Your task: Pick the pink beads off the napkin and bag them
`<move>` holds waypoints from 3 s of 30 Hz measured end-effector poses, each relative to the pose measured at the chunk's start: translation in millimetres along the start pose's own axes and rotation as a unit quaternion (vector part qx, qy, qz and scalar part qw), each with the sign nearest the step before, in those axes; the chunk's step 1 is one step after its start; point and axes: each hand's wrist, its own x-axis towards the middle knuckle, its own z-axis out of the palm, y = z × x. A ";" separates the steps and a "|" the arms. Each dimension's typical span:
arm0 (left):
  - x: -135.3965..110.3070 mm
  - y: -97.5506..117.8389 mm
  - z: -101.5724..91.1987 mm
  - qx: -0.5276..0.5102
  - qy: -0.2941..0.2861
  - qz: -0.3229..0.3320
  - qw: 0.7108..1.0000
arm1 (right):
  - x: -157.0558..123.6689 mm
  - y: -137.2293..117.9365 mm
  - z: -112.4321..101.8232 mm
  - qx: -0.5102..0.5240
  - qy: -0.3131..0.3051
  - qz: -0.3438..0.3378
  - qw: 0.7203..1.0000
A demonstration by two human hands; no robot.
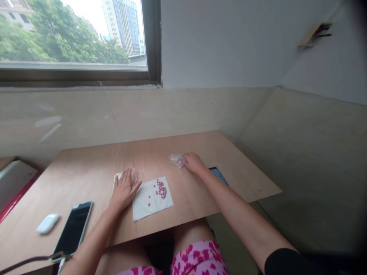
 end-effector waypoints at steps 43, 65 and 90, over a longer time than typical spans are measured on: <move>-128.4 141.3 -88.3 -0.756 -0.134 -0.272 0.580 | -198.9 -125.6 -1.4 0.733 -0.132 0.150 0.650; -136.2 155.6 -98.8 -0.563 -0.077 -0.190 0.800 | -211.9 -136.0 -6.2 0.729 -0.230 0.072 0.641; -147.1 175.7 -111.3 -0.547 -0.221 -0.111 0.800 | -226.1 -158.4 13.6 0.646 -0.246 0.089 0.717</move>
